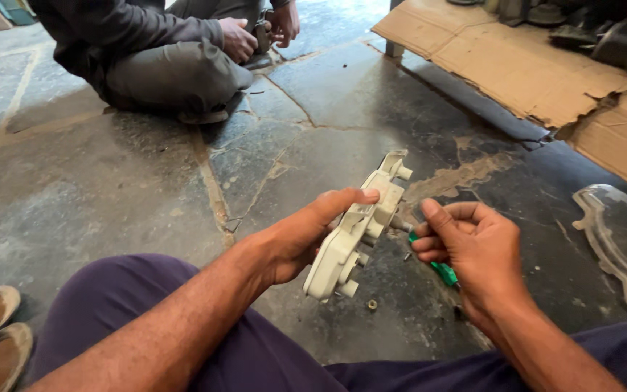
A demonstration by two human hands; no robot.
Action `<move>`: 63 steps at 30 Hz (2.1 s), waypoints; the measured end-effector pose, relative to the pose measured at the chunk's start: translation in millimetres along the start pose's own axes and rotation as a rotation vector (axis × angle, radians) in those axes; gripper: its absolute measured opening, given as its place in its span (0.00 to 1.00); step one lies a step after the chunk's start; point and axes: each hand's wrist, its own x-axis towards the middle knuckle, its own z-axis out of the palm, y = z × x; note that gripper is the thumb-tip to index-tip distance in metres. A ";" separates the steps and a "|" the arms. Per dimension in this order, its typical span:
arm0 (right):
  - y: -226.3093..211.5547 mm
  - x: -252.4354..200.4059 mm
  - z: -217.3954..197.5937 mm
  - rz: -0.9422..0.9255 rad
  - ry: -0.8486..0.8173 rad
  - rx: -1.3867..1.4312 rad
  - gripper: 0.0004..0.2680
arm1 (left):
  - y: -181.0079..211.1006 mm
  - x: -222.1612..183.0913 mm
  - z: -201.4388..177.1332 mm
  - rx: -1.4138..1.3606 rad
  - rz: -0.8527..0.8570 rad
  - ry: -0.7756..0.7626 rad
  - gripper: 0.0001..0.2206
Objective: The person sits on the floor and uses a screwdriver to remove screws from a white plastic electrical component. They then use their fingers to remove small parts and inspect the interior of the component.
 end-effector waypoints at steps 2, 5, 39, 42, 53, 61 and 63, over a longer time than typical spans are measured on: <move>2.8 2.3 -3.9 0.040 0.024 0.038 0.10 | 2.4 -1.7 4.3 0.011 0.009 0.022 0.34; 8.5 2.0 -2.9 0.089 0.025 0.047 0.11 | 5.9 -5.5 10.2 -0.003 0.029 0.023 0.34; -27.2 -24.7 0.1 0.052 -0.101 -0.066 0.15 | 5.2 -12.4 15.8 -0.104 -0.057 0.017 0.38; -20.5 -19.3 -2.8 0.084 -0.122 -0.086 0.14 | 6.4 -13.0 17.5 -0.035 -0.063 0.066 0.40; 17.2 -4.0 -4.3 0.105 -0.192 -0.124 0.20 | 6.6 -18.0 18.1 0.028 -0.054 0.149 0.59; 15.7 -6.4 -1.3 0.200 -0.166 -0.172 0.24 | 1.7 -18.8 11.8 0.039 -0.048 0.128 0.60; 13.6 -8.8 -0.4 0.189 -0.133 -0.135 0.19 | 2.1 -17.8 9.0 0.041 -0.071 0.105 0.61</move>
